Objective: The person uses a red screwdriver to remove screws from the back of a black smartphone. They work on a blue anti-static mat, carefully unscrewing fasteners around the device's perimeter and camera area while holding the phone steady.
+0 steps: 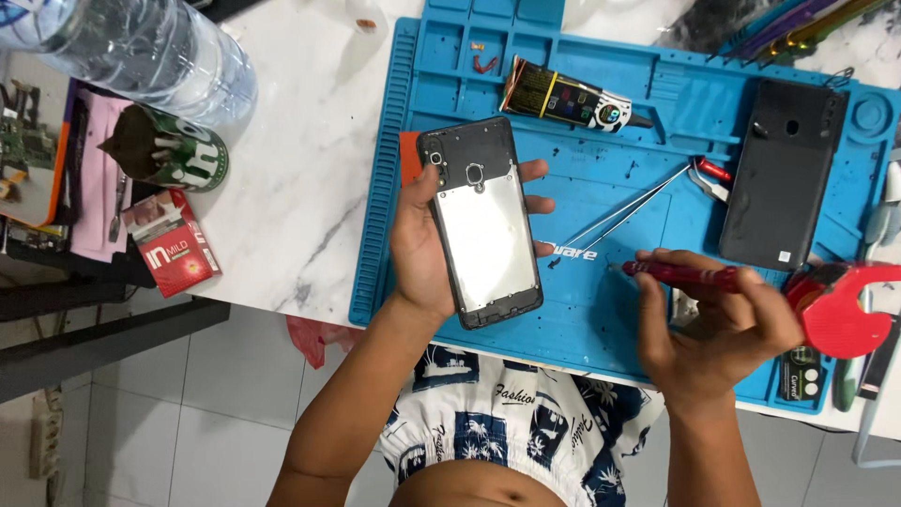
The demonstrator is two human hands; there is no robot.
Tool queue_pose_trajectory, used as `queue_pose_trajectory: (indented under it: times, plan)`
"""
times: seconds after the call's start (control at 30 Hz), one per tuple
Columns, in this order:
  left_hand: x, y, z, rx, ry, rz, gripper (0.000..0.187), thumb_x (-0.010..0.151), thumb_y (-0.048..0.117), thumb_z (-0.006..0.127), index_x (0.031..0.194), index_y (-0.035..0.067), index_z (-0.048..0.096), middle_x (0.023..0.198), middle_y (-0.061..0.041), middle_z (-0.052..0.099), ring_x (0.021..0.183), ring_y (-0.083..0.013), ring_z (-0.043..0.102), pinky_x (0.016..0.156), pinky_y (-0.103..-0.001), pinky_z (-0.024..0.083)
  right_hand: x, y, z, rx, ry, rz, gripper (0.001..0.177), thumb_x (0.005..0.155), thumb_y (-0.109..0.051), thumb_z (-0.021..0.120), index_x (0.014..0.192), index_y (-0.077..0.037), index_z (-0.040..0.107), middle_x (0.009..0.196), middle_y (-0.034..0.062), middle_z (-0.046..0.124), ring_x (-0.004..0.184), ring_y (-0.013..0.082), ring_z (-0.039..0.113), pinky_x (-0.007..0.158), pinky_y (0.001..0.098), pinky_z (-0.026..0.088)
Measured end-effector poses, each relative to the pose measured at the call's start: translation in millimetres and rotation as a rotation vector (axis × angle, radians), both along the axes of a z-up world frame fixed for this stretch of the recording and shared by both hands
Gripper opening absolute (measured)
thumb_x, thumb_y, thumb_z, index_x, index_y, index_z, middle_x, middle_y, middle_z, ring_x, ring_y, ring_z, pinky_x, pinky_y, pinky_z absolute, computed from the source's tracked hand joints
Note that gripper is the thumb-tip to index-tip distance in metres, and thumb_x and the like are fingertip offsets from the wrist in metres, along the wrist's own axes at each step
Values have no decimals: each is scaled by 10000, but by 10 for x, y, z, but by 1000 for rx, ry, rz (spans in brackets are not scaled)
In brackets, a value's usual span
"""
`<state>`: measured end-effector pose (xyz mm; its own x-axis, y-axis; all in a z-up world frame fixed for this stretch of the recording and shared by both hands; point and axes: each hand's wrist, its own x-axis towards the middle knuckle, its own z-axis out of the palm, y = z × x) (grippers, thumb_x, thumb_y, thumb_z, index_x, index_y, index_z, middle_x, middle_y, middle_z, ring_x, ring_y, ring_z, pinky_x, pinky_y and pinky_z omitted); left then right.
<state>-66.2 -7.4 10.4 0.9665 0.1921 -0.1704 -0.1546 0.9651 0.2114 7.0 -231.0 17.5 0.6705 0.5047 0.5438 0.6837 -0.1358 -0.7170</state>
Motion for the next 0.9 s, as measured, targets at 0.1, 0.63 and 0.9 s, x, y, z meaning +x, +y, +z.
queue_pose_trajectory:
  times: [0.1, 0.63, 0.9]
  plan:
    - [-1, -20, -48, 38, 82, 23, 633, 954, 490, 534, 1422, 65, 519, 1365, -260, 593, 1096, -394, 651, 807, -574, 574, -5, 30, 94, -29, 64, -72, 686, 962, 210, 644, 1343, -130, 186, 1046, 400, 585, 852, 441, 680, 763, 443, 604]
    - [20, -35, -33, 52, 127, 6, 653, 934, 475, 553, 1438, 64, 499, 1411, -253, 567, 1124, -393, 640, 825, -577, 567, 48, -61, -19, -43, 75, -42, 620, 981, 167, 626, 1375, -79, 215, 1070, 342, 590, 939, 414, 694, 829, 405, 591]
    - [18, -54, -114, 88, 118, 13, 626, 955, 437, 546, 1443, 50, 488, 1402, -253, 569, 1114, -379, 647, 811, -561, 580, -147, 11, 106, 159, 252, -39, 509, 1000, 50, 608, 1348, -112, 274, 1030, 250, 644, 921, 344, 709, 885, 432, 637]
